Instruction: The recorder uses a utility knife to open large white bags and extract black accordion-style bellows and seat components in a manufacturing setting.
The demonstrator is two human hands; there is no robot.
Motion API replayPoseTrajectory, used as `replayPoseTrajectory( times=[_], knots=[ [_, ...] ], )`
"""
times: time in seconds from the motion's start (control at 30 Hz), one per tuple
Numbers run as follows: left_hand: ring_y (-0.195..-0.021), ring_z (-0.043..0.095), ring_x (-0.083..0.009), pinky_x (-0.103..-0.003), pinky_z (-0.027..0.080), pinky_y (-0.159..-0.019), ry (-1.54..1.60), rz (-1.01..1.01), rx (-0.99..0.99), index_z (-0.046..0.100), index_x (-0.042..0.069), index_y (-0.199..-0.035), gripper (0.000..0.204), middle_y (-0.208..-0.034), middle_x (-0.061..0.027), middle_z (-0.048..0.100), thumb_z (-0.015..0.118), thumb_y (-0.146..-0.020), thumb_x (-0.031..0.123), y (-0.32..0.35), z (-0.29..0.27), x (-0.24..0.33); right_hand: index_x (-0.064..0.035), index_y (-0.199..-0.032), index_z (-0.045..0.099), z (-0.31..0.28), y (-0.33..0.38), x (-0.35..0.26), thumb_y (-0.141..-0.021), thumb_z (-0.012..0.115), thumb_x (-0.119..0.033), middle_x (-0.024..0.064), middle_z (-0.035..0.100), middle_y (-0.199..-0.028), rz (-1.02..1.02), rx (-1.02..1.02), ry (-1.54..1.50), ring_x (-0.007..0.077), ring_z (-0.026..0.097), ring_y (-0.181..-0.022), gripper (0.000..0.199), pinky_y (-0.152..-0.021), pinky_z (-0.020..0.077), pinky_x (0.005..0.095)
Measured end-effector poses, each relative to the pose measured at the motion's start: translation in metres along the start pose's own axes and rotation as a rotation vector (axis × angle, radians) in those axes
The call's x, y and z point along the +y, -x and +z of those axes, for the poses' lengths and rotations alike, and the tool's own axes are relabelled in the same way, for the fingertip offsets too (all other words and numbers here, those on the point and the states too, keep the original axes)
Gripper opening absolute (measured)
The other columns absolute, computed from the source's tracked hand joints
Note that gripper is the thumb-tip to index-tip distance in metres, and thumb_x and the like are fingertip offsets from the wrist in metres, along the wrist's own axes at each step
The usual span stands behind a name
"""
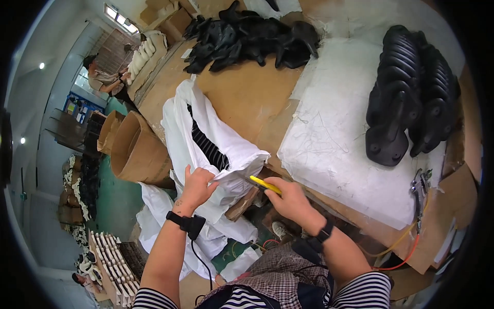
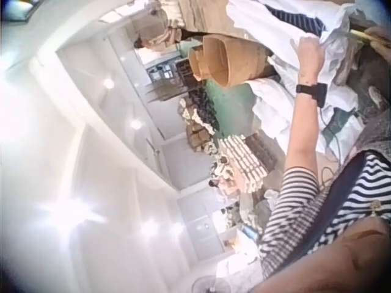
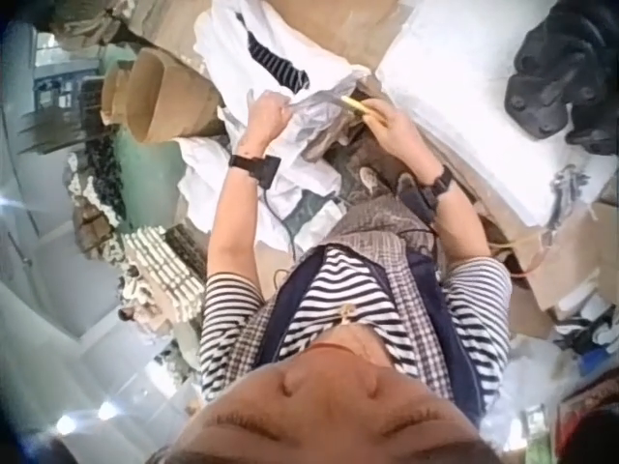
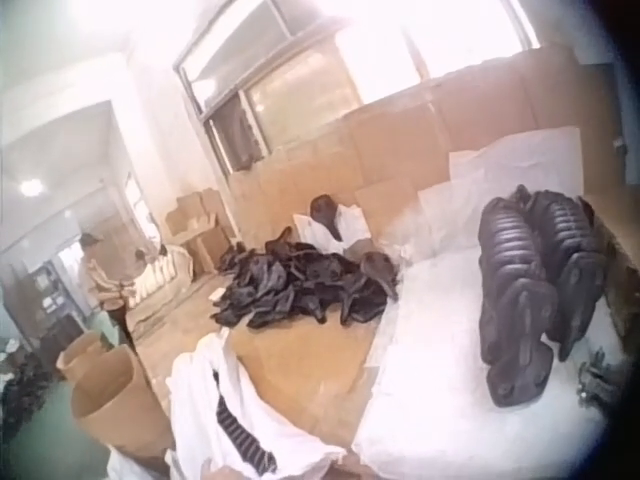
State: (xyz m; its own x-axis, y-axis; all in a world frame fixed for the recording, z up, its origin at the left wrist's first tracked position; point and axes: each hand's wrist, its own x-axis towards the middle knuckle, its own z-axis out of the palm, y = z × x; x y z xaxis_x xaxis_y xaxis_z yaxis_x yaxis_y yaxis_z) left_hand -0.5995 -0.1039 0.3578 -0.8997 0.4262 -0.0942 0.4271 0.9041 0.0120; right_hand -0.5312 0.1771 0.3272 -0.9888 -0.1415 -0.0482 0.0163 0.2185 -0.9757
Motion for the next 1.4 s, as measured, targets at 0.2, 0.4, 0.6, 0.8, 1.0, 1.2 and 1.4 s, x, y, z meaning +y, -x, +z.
replayPoseTrajectory(
  times=[0.2,0.4,0.6,0.8,1.0,1.2,1.4],
  knots=[
    [-0.094,0.054,-0.0234,-0.059,0.026,-0.102,0.059,-0.02,0.096,0.067,0.01,-0.085,0.014,-0.084,-0.0047,0.06,0.067,-0.077,0.023,0.0,0.001,0.012,-0.0026,-0.112,0.057,0.006,-0.011,0.001,-0.085,0.061,-0.015,0.0174,0.065,-0.092,-0.152,0.091,-0.02,0.03,0.064,-0.082,0.03,-0.074,0.0492,0.0348],
    [-0.092,0.054,-0.0223,-0.059,0.025,-0.102,-0.014,0.036,0.088,0.066,0.011,-0.08,0.009,-0.082,-0.003,0.058,0.067,-0.077,0.019,0.008,-0.014,-0.004,-0.0062,-0.117,0.05,0.061,0.008,0.03,-0.085,0.06,-0.014,0.0235,0.063,-0.091,-0.076,-0.079,0.0,0.0417,0.061,-0.086,0.034,-0.071,0.0497,0.0435],
    [-0.092,0.055,-0.0218,-0.059,0.024,-0.103,0.149,0.076,0.181,0.064,0.01,-0.079,0.007,-0.082,-0.0024,0.057,0.068,-0.075,0.015,0.015,-0.008,-0.003,-0.007,-0.115,0.05,0.07,-0.003,0.016,-0.086,0.058,-0.016,0.0236,0.061,-0.092,-0.208,-0.012,0.051,0.0418,0.059,-0.084,0.031,-0.07,0.0484,0.0462],
    [-0.095,0.055,-0.0228,-0.059,0.024,-0.103,0.004,0.08,0.049,0.062,0.009,-0.079,0.01,-0.083,-0.0027,0.057,0.069,-0.074,0.015,0.023,-0.02,-0.02,-0.0064,-0.115,0.045,0.082,0.021,0.023,-0.087,0.056,-0.015,0.0227,0.06,-0.088,-0.054,-0.142,0.086,0.0415,0.058,-0.083,0.031,-0.067,0.0476,0.0482],
    [-0.095,0.055,-0.0229,-0.057,0.023,-0.103,0.118,0.12,0.21,0.061,0.009,-0.077,0.013,-0.084,-0.003,0.058,0.071,-0.071,0.015,0.004,-0.023,0.0,-0.0058,-0.113,0.045,0.098,-0.003,0.011,-0.087,0.055,-0.015,0.0238,0.06,-0.088,-0.071,-0.004,0.123,0.0433,0.059,-0.079,0.03,-0.066,0.0479,0.0502],
    [-0.093,0.056,-0.0241,-0.053,0.023,-0.102,0.213,-0.076,0.273,0.06,0.009,-0.081,0.014,-0.086,-0.0042,0.059,0.07,-0.071,0.012,0.041,-0.038,-0.05,-0.0062,-0.117,0.045,0.078,0.09,0.071,-0.088,0.055,-0.017,0.0249,0.061,-0.094,0.203,-0.404,0.269,0.0439,0.059,-0.082,0.033,-0.07,0.0492,0.0492],
    [-0.094,0.053,-0.0262,-0.053,0.025,-0.101,0.116,-0.034,0.201,0.063,0.012,-0.088,0.023,-0.084,-0.0053,0.057,0.07,-0.067,0.01,0.05,-0.038,-0.038,-0.0034,-0.115,0.045,0.067,0.047,0.012,-0.085,0.059,-0.016,0.0243,0.059,-0.096,-0.049,-0.058,-0.07,0.0426,0.059,-0.087,0.036,-0.07,0.0487,0.0455]
  ],
)
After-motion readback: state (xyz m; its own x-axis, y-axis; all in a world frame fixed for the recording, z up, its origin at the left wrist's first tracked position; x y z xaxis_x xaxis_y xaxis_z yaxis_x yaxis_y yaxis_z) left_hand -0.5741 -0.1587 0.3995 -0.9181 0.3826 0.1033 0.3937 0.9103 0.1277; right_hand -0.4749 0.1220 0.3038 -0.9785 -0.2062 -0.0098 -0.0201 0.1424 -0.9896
